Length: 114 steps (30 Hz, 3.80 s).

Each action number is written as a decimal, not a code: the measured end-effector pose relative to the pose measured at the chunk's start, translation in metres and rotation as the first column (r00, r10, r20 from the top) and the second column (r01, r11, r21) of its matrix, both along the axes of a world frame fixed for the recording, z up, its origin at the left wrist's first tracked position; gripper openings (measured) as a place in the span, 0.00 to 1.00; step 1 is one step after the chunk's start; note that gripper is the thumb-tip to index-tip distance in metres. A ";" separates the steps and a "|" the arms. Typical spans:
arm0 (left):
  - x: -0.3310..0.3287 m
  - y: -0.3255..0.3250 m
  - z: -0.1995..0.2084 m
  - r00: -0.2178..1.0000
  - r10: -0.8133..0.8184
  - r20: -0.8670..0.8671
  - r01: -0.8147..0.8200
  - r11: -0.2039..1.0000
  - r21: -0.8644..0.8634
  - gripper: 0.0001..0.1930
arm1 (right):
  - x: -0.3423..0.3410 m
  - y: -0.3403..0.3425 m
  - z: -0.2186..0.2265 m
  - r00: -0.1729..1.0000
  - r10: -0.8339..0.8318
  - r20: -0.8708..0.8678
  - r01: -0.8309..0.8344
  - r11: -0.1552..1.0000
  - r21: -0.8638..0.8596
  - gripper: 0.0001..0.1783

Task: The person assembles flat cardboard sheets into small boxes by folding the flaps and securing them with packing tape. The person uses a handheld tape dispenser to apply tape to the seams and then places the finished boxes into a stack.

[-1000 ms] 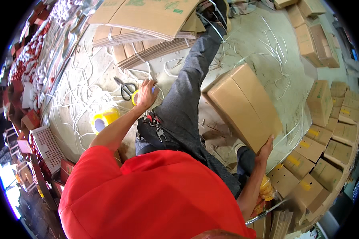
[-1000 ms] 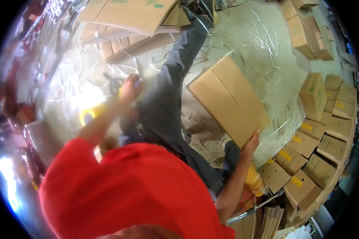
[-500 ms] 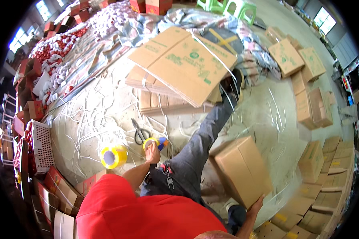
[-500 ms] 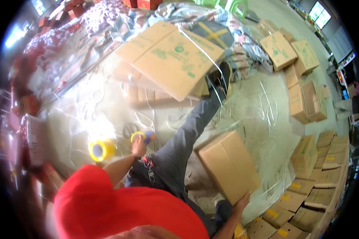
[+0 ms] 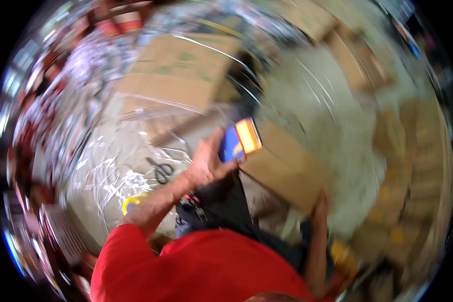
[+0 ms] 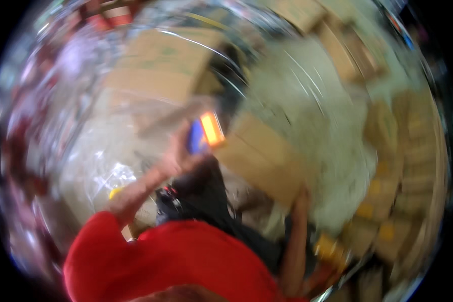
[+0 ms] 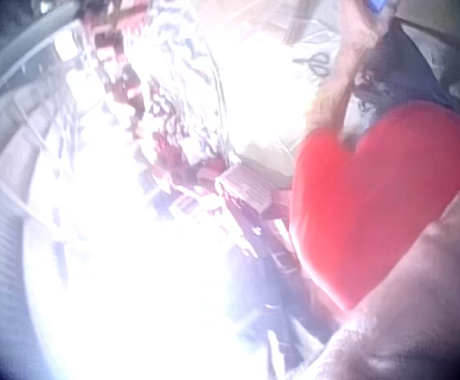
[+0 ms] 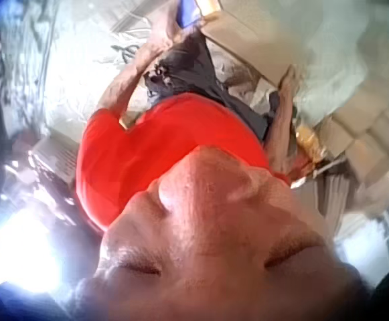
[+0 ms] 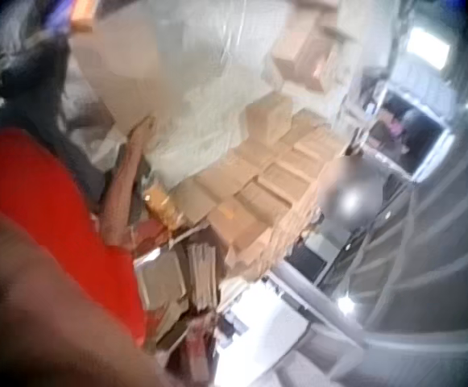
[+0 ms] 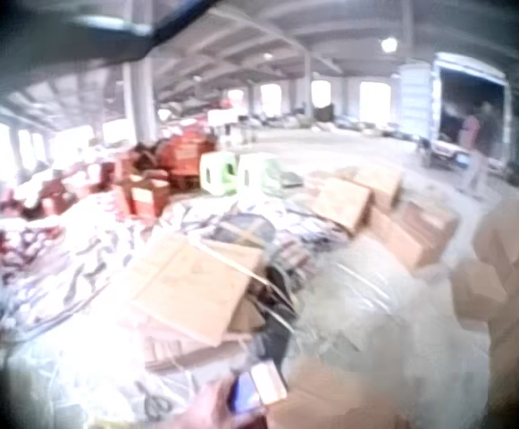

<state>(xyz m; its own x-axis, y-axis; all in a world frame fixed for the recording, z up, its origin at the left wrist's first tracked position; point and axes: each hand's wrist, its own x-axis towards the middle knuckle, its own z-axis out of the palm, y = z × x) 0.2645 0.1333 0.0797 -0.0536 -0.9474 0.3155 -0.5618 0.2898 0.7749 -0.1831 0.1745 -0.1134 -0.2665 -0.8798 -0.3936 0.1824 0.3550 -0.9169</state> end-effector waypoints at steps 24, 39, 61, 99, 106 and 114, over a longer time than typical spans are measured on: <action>-0.222 -0.087 -0.038 0.510 -0.834 0.212 0.796 0.551 0.249 0.33 | 0.024 0.016 0.005 0.721 -0.273 -0.636 0.317 0.947 -0.047 0.31; -0.226 -0.079 -0.025 0.520 -0.810 0.271 0.780 0.580 0.236 0.31 | 0.040 0.015 0.089 0.995 -0.090 -0.041 0.082 0.982 -0.168 0.38; -0.239 -0.075 -0.022 0.315 -0.771 0.553 0.864 0.474 0.170 0.45 | -0.034 0.024 0.044 0.917 -0.233 -0.323 0.130 0.942 -0.311 0.21; -0.309 -0.080 -0.001 -0.138 -0.591 0.795 0.819 0.383 0.427 0.31 | 0.004 0.018 -0.221 0.860 -0.430 0.276 0.477 0.869 -0.133 0.20; -0.301 -0.084 -0.010 -0.128 -0.598 0.791 0.818 0.388 0.425 0.32 | -0.021 0.034 -0.211 0.881 -0.396 -0.261 0.437 0.891 0.124 0.19; -0.306 -0.084 -0.007 -0.133 -0.653 0.746 0.759 0.417 0.500 0.31 | -0.022 -0.059 -0.080 0.962 -0.273 0.022 0.254 0.863 -0.437 0.33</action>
<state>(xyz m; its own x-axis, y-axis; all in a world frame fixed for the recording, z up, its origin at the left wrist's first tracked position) -0.0411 0.0494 0.0727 -0.9132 -0.1602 -0.3748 -0.1989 0.9777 0.0668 -0.2052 0.1159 -0.1933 -0.5196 -0.8540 0.0248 0.1737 -0.1339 -0.9757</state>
